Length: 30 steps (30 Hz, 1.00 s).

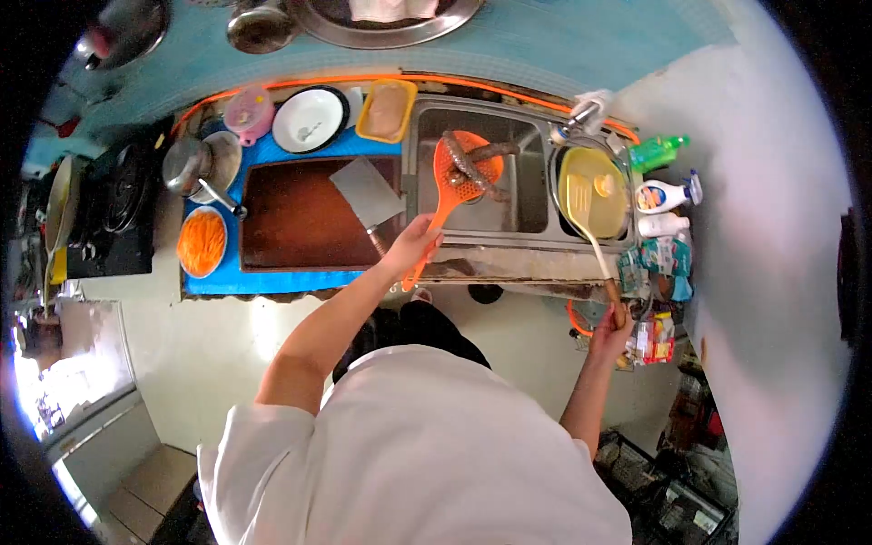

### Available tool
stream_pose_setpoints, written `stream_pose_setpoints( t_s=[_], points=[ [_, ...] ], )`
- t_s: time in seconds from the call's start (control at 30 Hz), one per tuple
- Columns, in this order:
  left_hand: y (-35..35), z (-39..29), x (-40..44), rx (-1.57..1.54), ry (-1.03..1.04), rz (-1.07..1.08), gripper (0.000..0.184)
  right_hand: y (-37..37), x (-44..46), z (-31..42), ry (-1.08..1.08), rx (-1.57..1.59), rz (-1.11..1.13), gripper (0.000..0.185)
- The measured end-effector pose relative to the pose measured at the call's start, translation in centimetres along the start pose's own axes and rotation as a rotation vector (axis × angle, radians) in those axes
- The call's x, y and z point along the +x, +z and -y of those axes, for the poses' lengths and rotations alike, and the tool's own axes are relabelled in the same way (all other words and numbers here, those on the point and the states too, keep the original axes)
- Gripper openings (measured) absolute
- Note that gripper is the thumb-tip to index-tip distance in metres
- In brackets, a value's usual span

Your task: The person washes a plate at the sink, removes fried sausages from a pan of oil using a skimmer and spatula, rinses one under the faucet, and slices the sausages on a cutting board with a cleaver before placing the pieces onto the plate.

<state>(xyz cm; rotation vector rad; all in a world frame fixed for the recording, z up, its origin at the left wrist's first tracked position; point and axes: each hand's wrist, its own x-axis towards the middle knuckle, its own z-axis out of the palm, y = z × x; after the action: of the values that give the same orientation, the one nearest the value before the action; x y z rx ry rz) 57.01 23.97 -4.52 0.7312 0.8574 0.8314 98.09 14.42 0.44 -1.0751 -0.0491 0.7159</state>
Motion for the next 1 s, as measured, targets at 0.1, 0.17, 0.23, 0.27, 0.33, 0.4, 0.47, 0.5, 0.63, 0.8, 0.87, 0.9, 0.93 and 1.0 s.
stream_pose_setpoints(
  t_s=[0.1, 0.17, 0.23, 0.27, 0.33, 0.4, 0.47, 0.5, 0.63, 0.8, 0.87, 0.9, 0.93, 1.0],
  points=[
    [0.7, 2.4, 2.1, -0.121, -0.005, 0.022, 0.029, 0.2, -0.8, 0.7, 0.016, 0.032, 0.009, 0.024],
    [1.0, 4.1, 3.7, -0.215, -0.029, 0.003, 0.027, -0.1, -1.0, 1.0, 0.023, 0.037, -0.018, 0.025],
    [0.9, 6.0, 5.9, -0.158, -0.044, -0.058, 0.027, 1.3, -3.6, 2.0, 0.011, 0.001, -0.054, 0.025],
    [0.9, 6.8, 7.2, -0.128, -0.049, -0.090, 0.026, 1.6, -4.1, 2.6, 0.005, -0.015, -0.070, 0.026],
    [1.2, 7.2, 9.4, -0.070, -0.082, -0.173, 0.023, -0.5, -2.6, 2.7, 0.008, -0.035, -0.030, 0.027],
    [0.9, 7.9, 11.9, 0.024, -0.111, -0.247, 0.021, -2.0, -1.7, 2.7, 0.014, -0.062, 0.000, 0.028],
    [-2.0, 11.7, 16.3, 0.104, -0.109, -0.198, 0.022, -2.4, -1.5, 2.9, 0.010, -0.098, 0.022, 0.029],
    [-1.9, 11.9, 17.7, 0.092, -0.122, -0.247, 0.023, -2.6, -1.2, 2.9, 0.005, -0.094, 0.014, 0.029],
    [-3.4, 11.8, 22.7, 0.010, -0.264, -0.167, 0.029, -2.7, -0.8, 3.4, 0.006, -0.072, -0.065, 0.030],
    [-4.0, 12.1, 26.4, 0.087, -0.290, -0.166, 0.022, -3.2, -0.7, 4.2, -0.033, -0.136, -0.161, 0.033],
    [-5.7, 14.5, 27.4, 0.178, -0.203, -0.124, 0.022, -3.9, -0.3, 4.4, -0.067, -0.143, -0.175, 0.032],
    [-6.3, 14.7, 27.9, 0.227, -0.157, -0.102, 0.021, -4.3, 0.0, 4.5, -0.037, -0.139, -0.141, 0.031],
    [-6.7, 15.1, 28.3, 0.258, -0.161, -0.124, 0.021, -5.0, 0.3, 4.9, -0.004, -0.140, -0.111, 0.031],
    [-7.2, 15.8, 28.5, 0.320, -0.171, -0.167, 0.021, -5.9, 0.6, 5.0, 0.023, -0.146, -0.089, 0.029]
  ],
)
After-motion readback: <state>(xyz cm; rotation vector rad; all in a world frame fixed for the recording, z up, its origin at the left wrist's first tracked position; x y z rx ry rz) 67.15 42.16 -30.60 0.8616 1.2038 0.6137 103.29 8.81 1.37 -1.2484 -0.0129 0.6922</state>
